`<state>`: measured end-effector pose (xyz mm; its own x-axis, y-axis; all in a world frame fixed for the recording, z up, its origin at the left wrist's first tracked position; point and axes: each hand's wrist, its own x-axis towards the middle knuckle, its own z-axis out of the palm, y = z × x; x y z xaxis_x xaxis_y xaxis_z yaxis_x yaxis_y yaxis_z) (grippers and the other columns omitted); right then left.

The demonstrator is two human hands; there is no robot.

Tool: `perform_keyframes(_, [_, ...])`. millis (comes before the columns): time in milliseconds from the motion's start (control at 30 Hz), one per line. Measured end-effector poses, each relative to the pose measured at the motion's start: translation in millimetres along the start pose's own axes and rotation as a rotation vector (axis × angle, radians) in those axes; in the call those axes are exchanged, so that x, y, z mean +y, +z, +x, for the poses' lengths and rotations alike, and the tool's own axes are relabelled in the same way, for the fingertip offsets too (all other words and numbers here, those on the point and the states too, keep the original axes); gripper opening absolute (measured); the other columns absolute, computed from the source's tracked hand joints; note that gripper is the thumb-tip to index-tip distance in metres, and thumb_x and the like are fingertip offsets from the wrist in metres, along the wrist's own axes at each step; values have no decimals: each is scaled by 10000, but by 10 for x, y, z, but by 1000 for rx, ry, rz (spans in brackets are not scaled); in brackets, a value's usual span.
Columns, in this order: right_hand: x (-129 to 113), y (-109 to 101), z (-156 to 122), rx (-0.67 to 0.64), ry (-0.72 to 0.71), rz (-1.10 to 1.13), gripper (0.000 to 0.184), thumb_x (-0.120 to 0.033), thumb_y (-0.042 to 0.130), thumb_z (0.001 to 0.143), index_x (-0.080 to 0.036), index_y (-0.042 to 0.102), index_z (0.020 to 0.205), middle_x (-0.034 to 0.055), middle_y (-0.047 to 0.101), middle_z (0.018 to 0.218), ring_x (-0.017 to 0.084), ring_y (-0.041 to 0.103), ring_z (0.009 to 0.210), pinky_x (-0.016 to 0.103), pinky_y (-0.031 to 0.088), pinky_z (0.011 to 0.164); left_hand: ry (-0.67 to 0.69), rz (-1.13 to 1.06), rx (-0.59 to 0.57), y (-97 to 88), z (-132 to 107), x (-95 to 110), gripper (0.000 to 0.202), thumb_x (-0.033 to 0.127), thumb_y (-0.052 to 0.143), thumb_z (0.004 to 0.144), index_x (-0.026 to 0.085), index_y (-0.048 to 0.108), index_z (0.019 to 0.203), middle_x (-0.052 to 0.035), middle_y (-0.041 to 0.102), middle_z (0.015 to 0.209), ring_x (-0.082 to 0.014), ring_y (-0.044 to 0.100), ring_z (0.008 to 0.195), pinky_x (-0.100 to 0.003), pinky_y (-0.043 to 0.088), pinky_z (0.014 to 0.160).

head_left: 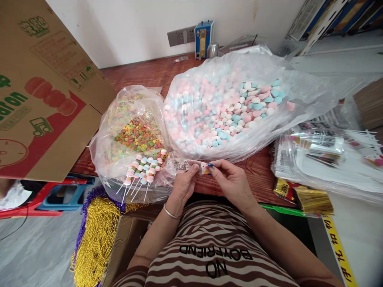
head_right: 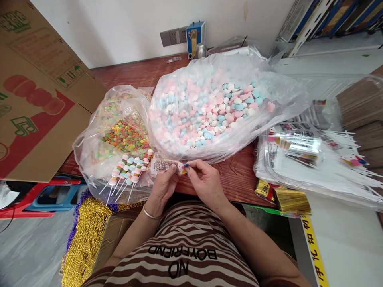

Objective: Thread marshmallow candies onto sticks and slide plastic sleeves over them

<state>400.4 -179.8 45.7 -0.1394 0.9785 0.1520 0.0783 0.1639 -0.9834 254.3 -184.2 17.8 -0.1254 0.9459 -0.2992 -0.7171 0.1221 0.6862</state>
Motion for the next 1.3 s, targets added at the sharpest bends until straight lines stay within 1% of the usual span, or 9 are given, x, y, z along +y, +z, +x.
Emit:
perform_keyframes(67, [4,-28,-5,77,-44,-130,102,-269,656,888,-197,680,820,6,689,785,161,619,737,279,483,705,25,61,-16,3,-2,30,320,258,952,602,138,736,805,-18,733,813,-125,659,750,-253,533,763])
perform_keyframes(133, [9,-42,-5,86,-46,-153,128,-269,686,863,-199,651,762,-2,659,736,150,580,689,269,453,659,11,66,-6,0,4,37,320,262,951,604,133,724,789,-4,705,753,-104,627,683,-223,508,676])
perform_keyframes(267, [24,-28,17,-44,83,135,256,-392,702,885,-197,650,727,-10,636,676,132,541,634,251,442,602,-115,-65,25,-10,23,-22,413,342,978,553,133,659,712,37,610,630,-44,470,514,-179,417,505])
perform_keyframes(333, [21,-12,26,-73,128,268,318,-437,682,908,-196,635,705,-21,604,633,120,521,600,242,444,580,-196,-131,11,-13,27,-62,427,378,966,580,134,629,680,49,564,593,-33,420,490,-184,437,513])
perform_keyframes(433, [-22,-1,16,-89,125,288,322,-444,688,915,-194,640,718,-18,609,649,116,547,614,239,482,600,-246,-181,-10,-10,25,-94,445,374,954,611,140,576,620,60,511,556,-32,402,486,-196,471,547])
perform_keyframes(600, [-113,3,-31,72,61,225,260,-432,761,863,-215,655,961,10,689,880,145,655,753,267,580,673,-199,-200,28,15,25,-89,468,372,987,531,145,596,653,58,534,573,-44,445,503,-206,480,561])
perform_keyframes(900, [-47,13,-22,91,-53,-2,236,-375,707,904,-220,610,1053,27,689,933,166,683,805,312,600,768,-98,-133,45,10,21,-93,454,354,979,556,150,593,679,56,533,563,-54,449,514,-216,462,573])
perform_keyframes(1133, [-64,-53,46,-70,-99,-146,212,-281,640,924,-229,627,1129,41,727,994,175,705,855,300,584,788,-63,-36,59,29,10,-59,446,337,982,535,152,616,708,60,563,596,-49,471,512,-194,395,509])
perform_keyframes(1300, [-22,-96,101,-85,-269,-282,205,-147,537,912,-215,702,1012,35,760,954,181,707,862,300,554,789,-6,-12,-16,51,-31,-25,412,311,973,562,150,725,849,-4,708,805,-119,639,738,-253,510,754])
